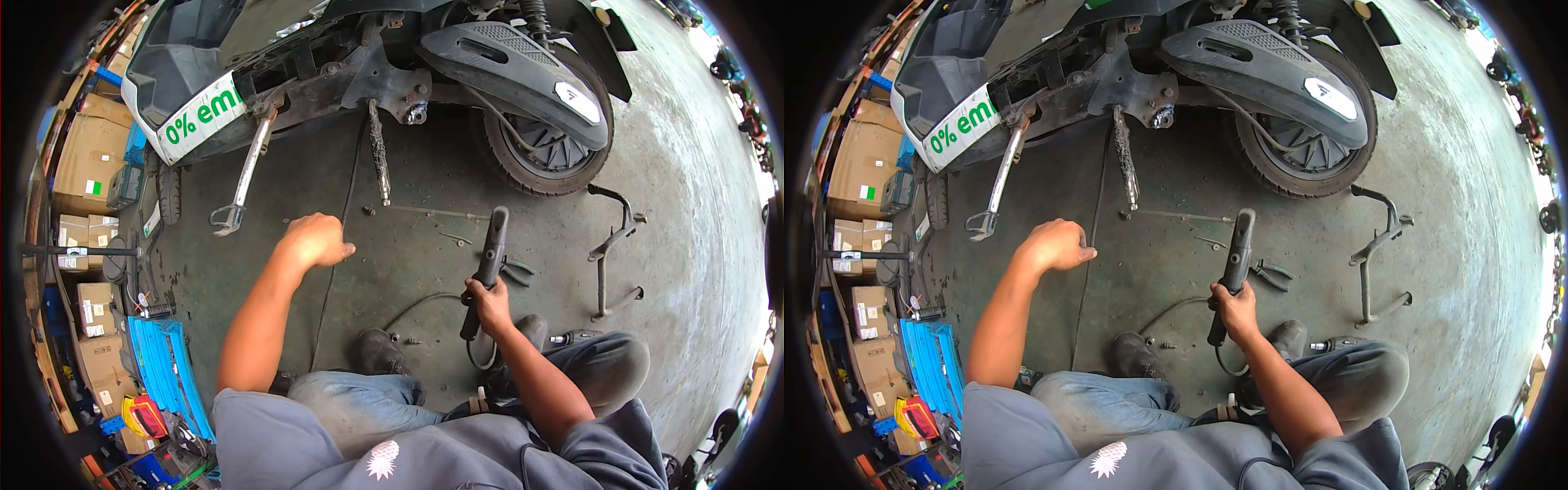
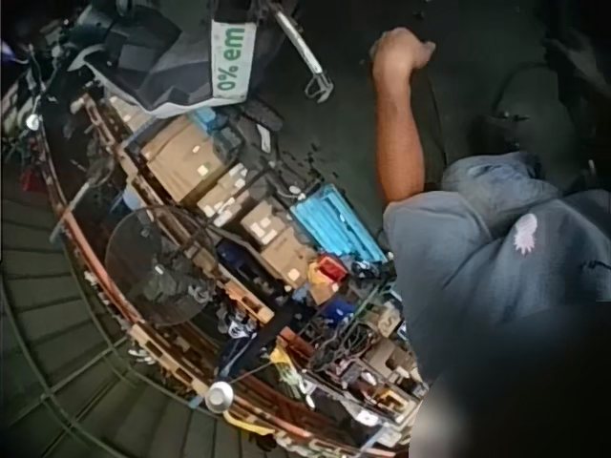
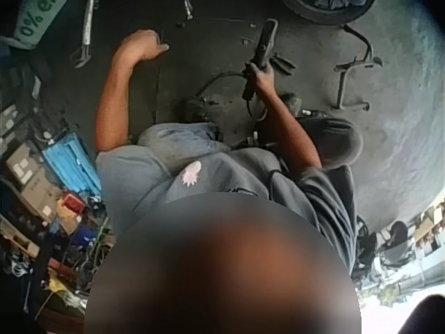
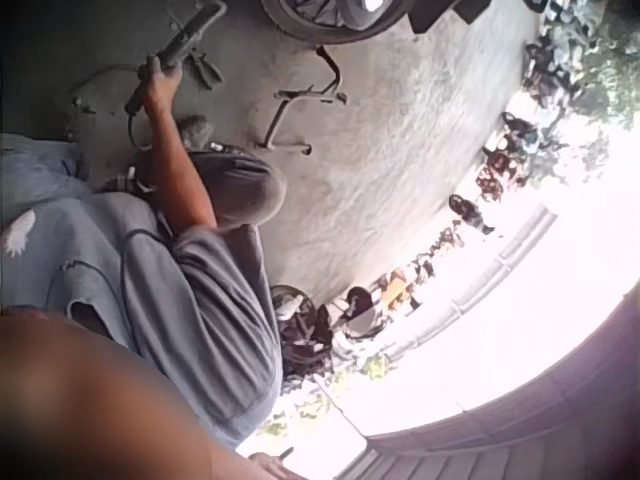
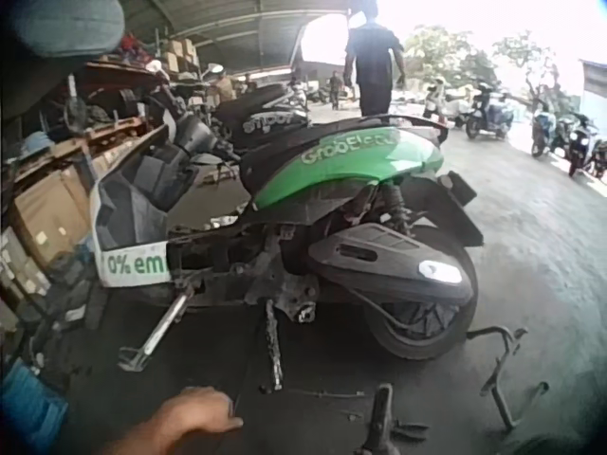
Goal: The person sits on the floor and uses a welding torch to repair a metal part of a scooter frame. Sparks are visible as the welder applies heat to the joint area.
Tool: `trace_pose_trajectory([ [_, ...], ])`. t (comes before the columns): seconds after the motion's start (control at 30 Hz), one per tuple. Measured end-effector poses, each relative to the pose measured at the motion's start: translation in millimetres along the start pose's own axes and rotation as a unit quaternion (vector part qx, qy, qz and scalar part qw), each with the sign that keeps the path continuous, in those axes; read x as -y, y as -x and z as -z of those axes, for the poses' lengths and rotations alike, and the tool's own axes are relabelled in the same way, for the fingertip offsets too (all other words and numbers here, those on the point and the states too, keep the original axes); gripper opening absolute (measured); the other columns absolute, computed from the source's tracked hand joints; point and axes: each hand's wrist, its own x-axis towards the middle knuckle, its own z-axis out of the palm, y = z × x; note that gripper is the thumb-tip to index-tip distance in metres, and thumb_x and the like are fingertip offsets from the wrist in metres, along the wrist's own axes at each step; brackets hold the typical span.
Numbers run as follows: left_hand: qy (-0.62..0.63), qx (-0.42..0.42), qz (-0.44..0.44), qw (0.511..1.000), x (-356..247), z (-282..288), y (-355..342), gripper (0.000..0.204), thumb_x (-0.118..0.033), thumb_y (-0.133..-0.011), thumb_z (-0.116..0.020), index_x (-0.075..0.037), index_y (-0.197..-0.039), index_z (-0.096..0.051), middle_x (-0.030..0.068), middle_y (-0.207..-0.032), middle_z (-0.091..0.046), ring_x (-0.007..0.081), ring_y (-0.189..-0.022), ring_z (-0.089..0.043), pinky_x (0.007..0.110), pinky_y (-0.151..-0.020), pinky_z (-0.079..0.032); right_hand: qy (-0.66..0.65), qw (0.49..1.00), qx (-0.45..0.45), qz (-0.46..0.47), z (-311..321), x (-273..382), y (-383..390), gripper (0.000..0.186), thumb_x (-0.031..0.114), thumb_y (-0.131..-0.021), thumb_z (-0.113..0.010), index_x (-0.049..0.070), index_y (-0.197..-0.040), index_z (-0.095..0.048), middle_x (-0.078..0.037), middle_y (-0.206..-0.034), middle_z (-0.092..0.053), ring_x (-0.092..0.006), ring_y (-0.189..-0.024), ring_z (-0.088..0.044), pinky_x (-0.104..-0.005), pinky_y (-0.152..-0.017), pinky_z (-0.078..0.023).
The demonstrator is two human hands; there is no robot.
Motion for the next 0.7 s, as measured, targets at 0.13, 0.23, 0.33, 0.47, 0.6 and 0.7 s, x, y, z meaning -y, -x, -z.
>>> trace_pose_trajectory([
  [0.13,0.048,-0.063,-0.241,0.967,-56.8,26.3,111.3,0.033,-0.037,-0.087,-0.068,-0.005,-0.095,-0.069,0.0134,-0.083,-0.073,0.0343,-0.082,-0.07,0.045,-0.073,-0.054,0.045,0.988,-0.002,0.146,12.6,100.7,37.6,0.023,0.018,-0.095,-0.067,0.004,-0.098,-0.05,-0.006,-0.076,-0.06,-0.0151,-0.058,-0.061,-0.029,-0.052,-0.051],
  [0.23,0.056,-0.118,-0.421,0.897,-88.6,2.7,149.9,0.031,-0.033,-0.087,-0.069,-0.004,-0.098,-0.063,0.012,-0.085,-0.068,0.031,-0.089,-0.067,0.043,-0.081,-0.051,0.091,0.973,-0.035,0.211,27.4,154.1,49.9,0.022,0.02,-0.095,-0.068,0.005,-0.092,-0.053,-0.003,-0.067,-0.057,-0.0118,-0.051,-0.055,-0.0265,-0.047,-0.045],
  [0.33,0.042,-0.036,-0.45,0.891,-115.2,-23.4,172.0,0.031,-0.031,-0.087,-0.068,-0.002,-0.093,-0.06,0.0132,-0.084,-0.066,0.0301,-0.09,-0.066,0.042,-0.081,-0.049,0.154,0.959,-0.033,0.234,26.4,178.3,51.8,0.023,0.021,-0.094,-0.07,0.004,-0.089,-0.055,-0.001,-0.063,-0.056,-0.0103,-0.05,-0.054,-0.0257,-0.046,-0.043],
  [0.47,0.159,-0.074,-0.478,0.861,-143.8,-62.7,128.4,0.032,-0.028,-0.086,-0.068,-0.001,-0.102,-0.063,0.0134,-0.084,-0.067,0.0306,-0.09,-0.066,0.042,-0.083,-0.049,0.195,0.943,-0.051,0.265,5.3,178.1,36.5,0.026,0.021,-0.09,-0.075,0.002,-0.085,-0.058,0.0,-0.062,-0.057,-0.0072,-0.053,-0.052,-0.0263,-0.048,-0.041],
  [0.6,-0.148,-0.157,-0.26,0.941,-146.7,-94.1,118.3,0.035,-0.024,-0.085,-0.067,-0.001,-0.11,-0.065,0.0137,-0.087,-0.066,0.0323,-0.093,-0.065,0.044,-0.087,-0.048,0.198,0.937,-0.072,0.28,-13.3,156.7,35.3,0.022,0.017,-0.089,-0.073,0.002,-0.085,-0.057,0.001,-0.061,-0.055,-0.0071,-0.054,-0.05,-0.0254,-0.05,-0.039],
  [0.7,-0.013,-0.08,-0.359,0.93,-143.2,-87.6,120.0,0.041,-0.023,-0.084,-0.066,-0.002,-0.119,-0.062,0.0136,-0.101,-0.065,0.0311,-0.102,-0.063,0.047,-0.092,-0.046,0.278,0.873,-0.091,0.39,-20.3,143.4,21.4,0.022,0.013,-0.087,-0.074,-0.001,-0.086,-0.057,-0.002,-0.063,-0.057,-0.0085,-0.056,-0.05,-0.027,-0.053,-0.042],
])
